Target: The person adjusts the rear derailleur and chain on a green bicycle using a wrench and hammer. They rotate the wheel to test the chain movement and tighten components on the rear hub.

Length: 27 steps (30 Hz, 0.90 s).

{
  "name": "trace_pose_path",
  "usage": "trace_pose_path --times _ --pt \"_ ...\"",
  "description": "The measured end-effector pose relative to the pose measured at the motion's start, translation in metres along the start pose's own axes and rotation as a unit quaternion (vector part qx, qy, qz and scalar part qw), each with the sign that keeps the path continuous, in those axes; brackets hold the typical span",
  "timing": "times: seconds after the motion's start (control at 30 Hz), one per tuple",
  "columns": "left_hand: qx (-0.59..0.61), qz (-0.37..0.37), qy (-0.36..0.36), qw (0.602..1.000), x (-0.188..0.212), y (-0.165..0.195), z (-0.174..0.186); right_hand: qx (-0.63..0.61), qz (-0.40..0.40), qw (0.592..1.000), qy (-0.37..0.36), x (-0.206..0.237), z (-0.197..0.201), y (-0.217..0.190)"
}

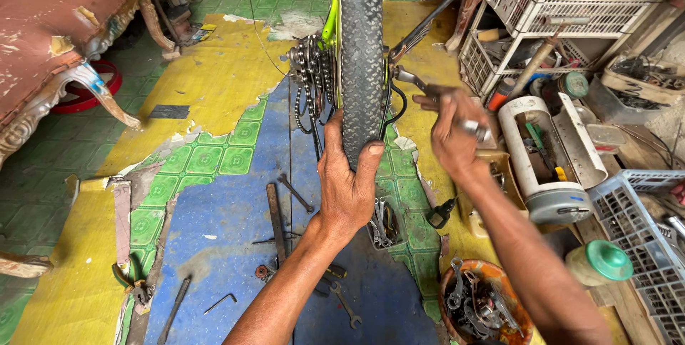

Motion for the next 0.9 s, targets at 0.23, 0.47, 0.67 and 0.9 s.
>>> trace_pose_path --times 0.23,0.47,0.67,0.9 --pt "0.007 -0.005 0.007 1.0 -0.002 0.004 0.0 -0.171 0.074 0.982 0.022 0.024 -0.012 -0.021" --pt "0.006 0.0 0.009 1.0 0.0 0.002 0.0 0.006 0.083 0.996 0.022 0.011 -0.006 -0.027" --pt "-0.001 -0.013 0.011 1.0 0.002 0.001 0.001 0.016 -0.13 0.99 -0.05 -0.078 0.0 -0.036" --pt "0.008 0.027 -0.007 1.0 -0.017 0.011 0.006 0.005 -0.135 0.983 -0.123 -0.109 0.0 -0.033"
Point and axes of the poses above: each hand's wrist, its own x-axis away from the middle knuckle, its own z-axis out of the back of the hand, y = z × x, the point moved 5 cm from there along -x, towards the middle knuckle, and after that the axes turned 11 degrees about -z, right-handed, at the moved point
